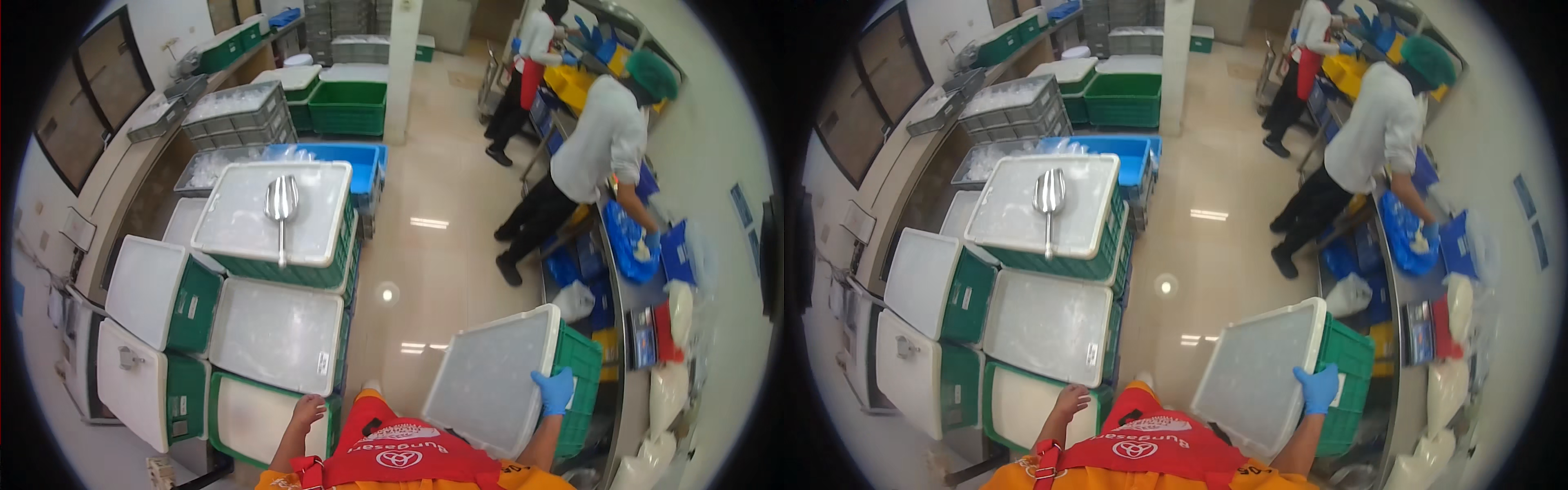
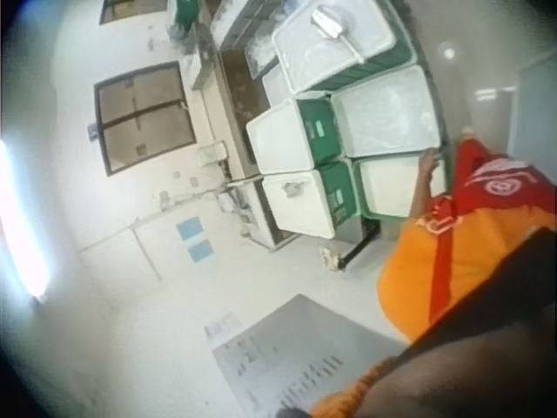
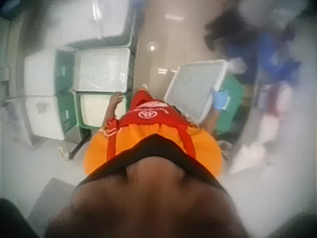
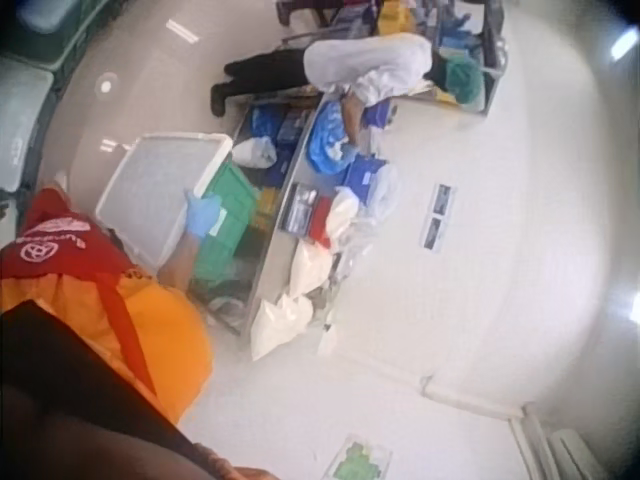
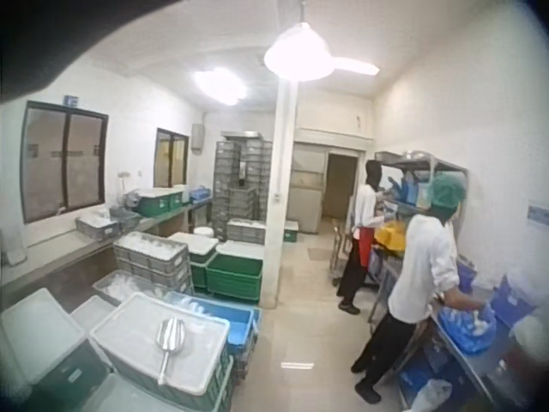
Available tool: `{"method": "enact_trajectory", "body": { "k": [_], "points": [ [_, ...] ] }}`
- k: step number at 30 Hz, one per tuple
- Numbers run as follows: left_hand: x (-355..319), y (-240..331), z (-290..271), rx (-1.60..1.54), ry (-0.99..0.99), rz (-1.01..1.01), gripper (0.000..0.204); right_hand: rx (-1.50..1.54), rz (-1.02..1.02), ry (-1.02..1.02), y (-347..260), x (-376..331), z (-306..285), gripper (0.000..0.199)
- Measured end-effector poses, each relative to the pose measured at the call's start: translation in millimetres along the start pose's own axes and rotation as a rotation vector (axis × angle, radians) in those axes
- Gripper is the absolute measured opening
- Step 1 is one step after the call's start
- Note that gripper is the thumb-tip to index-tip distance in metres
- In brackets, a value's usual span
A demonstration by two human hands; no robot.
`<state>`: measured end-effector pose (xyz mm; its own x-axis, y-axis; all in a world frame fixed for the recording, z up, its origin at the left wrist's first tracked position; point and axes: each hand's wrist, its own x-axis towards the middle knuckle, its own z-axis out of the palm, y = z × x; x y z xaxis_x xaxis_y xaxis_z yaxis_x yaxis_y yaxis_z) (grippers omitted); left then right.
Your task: The person scoops white powder from a green bin into a plastic bag using a metal scoop. They place the filled bag on a digital scale to weigh it, then move it aside. The person also handles green plastic bins and white lids, stacking them in the background.
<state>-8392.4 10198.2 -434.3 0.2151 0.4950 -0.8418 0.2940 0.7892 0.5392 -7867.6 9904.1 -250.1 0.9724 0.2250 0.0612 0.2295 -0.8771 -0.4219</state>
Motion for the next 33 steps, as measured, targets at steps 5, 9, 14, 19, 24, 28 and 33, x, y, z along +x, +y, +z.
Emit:
{"method": "enact_trajectory", "body": {
  "k": [5, 9, 14, 19, 24, 28, 33],
  "points": [
    [57, 116, 74, -0.028, -0.090, 0.077, 0.034, 0.114, -0.073, 0.015, -126, 99, 49, 0.062],
    [145, 233, 145, 0.109, -0.209, 0.188, 0.032, 0.210, -0.175, 0.018, -248, 188, 60, 0.060],
    [184, 437, 244, 0.329, -0.330, 0.553, 0.034, 0.248, -0.293, 0.089, -388, 304, 62, 0.060],
    [259, 591, 313, 0.282, -0.406, 0.694, 0.036, 0.327, -0.414, 0.071, -485, 420, 66, 0.062],
    [329, 703, 349, 0.154, -0.262, 0.569, 0.037, 0.296, -0.485, 0.060, -573, 564, 116, 0.066],
    [353, 771, 356, -0.042, -0.106, 0.424, 0.036, 0.238, -0.482, -0.033, -652, 690, 161, 0.066],
    [401, 854, 392, -0.154, -0.008, 0.369, 0.039, 0.204, -0.456, -0.099, -732, 822, 213, 0.065]
  ]
}}
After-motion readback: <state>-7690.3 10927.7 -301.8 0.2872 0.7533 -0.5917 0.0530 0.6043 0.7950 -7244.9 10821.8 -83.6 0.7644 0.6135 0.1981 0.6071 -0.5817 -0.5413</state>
